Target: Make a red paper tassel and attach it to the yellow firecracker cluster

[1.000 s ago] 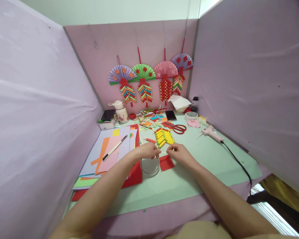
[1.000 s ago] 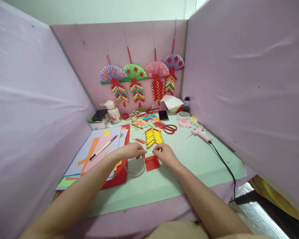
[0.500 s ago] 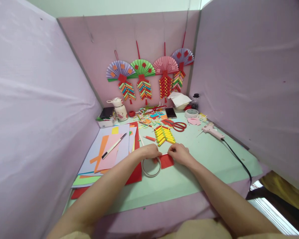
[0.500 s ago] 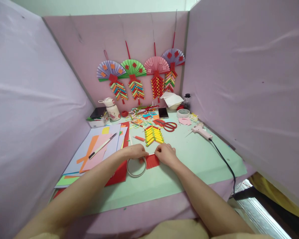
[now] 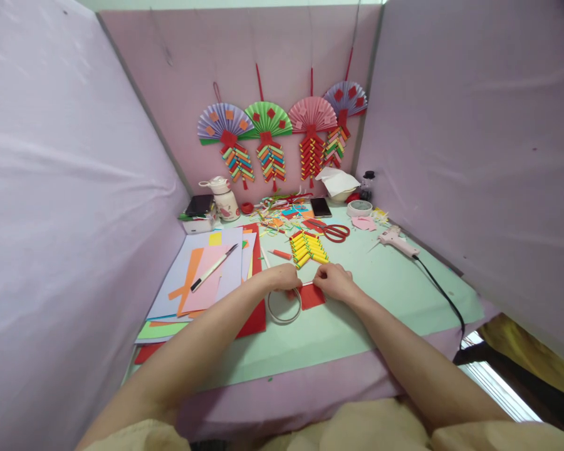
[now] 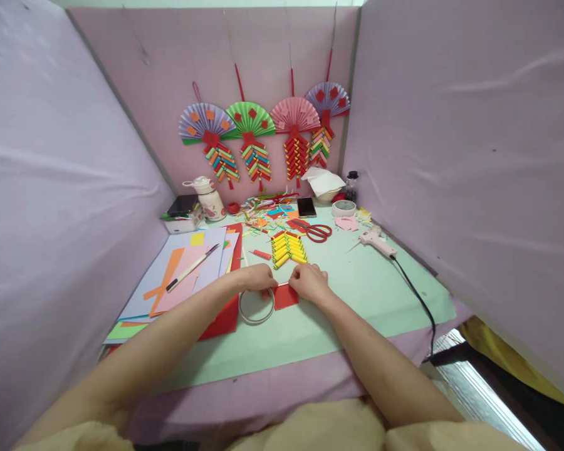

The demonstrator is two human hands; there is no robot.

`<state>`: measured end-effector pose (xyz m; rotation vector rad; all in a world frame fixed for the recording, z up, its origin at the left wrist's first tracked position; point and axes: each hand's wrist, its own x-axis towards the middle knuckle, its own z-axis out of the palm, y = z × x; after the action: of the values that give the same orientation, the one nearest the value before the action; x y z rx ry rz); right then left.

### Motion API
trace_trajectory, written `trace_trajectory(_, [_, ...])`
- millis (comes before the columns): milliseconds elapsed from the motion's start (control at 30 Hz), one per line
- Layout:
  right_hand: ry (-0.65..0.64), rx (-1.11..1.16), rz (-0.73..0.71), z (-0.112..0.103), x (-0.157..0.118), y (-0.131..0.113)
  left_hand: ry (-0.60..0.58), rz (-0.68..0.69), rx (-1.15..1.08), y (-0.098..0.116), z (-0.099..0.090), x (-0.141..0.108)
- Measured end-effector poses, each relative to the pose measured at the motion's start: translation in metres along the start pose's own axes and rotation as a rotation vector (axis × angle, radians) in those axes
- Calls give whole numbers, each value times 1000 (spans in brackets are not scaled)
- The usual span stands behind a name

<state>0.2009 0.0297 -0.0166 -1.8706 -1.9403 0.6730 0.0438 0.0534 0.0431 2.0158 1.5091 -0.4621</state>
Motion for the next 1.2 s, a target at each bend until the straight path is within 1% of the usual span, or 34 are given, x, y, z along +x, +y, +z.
trace_trajectory(400, [-17,-51,33,1,3,-4,-16,1,2,1,1,4])
trace_trajectory(600, [-58,-122,14,-1,8,-7,-27,3,-4,-1,3,11])
trace_trajectory(767, [-92,-169,-9,-5,15,-7,-32,-4,-8,1,3,9])
trace_trajectory(900, [-74,-163,-20,-6,13,-2,-26,-11,-3,3,2,5])
trace_trajectory(1000, [-20,-138,-17,-5,6,5,-25,-14,-2,4,1,5])
trace_trajectory(1067, [83,-72,-70,-5,-1,11,-27,-19,-8,3,2,6])
trace_trajectory(1100, [150,-24,-139,-5,-5,14,-29,-21,-13,3,2,7])
trace_trajectory(1167, [255,59,-352,-5,-12,20,-35,-26,-18,4,2,7])
trace_trajectory(1200, [272,71,-469,-5,-14,22,-37,-28,-18,4,2,7])
